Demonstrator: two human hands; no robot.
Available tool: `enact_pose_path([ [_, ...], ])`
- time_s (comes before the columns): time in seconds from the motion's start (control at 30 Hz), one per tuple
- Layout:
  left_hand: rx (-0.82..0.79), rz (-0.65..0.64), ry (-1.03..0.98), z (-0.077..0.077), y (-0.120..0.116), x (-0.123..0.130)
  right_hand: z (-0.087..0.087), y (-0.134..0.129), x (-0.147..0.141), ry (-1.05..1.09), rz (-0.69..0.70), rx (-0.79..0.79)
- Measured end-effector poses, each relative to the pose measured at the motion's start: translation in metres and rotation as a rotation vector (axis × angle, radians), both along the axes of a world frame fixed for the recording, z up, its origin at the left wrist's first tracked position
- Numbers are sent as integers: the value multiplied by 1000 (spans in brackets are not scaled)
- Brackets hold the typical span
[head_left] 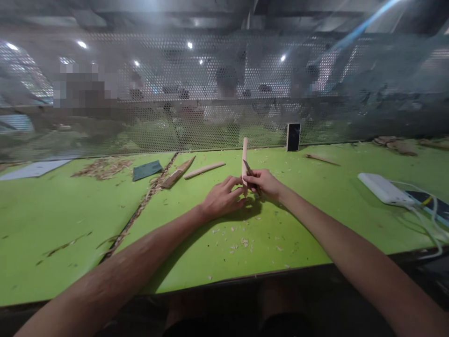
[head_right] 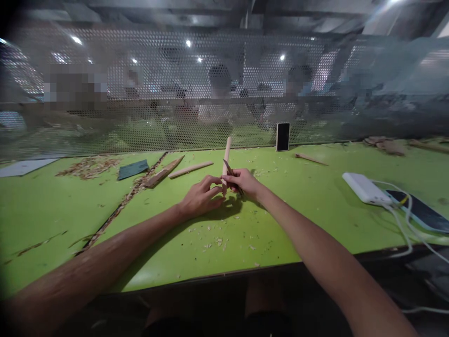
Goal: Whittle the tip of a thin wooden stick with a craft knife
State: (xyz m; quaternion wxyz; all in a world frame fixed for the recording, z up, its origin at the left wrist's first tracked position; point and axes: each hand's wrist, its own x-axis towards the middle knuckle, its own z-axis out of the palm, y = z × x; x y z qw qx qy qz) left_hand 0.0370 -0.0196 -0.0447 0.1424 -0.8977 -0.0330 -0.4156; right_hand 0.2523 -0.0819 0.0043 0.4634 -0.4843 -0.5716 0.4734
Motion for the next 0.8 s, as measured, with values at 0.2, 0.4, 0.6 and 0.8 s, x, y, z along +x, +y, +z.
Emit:
enact_pose_path([
  [0.2, -70, 28, -11, 0, -1, 1, 0, 0, 0, -9, -3, -4],
  [0.4, -94, 65, 3, 7, -3, 0, -2, 0, -1, -41, -29, -2],
  [0.6, -4, 44, 8, 4, -5, -1, -6, 2, -1, -128, -40, -39],
  [0.8, 79, 41, -92, 10, -8, -2, -7, 0, -6, -230, -18, -20],
])
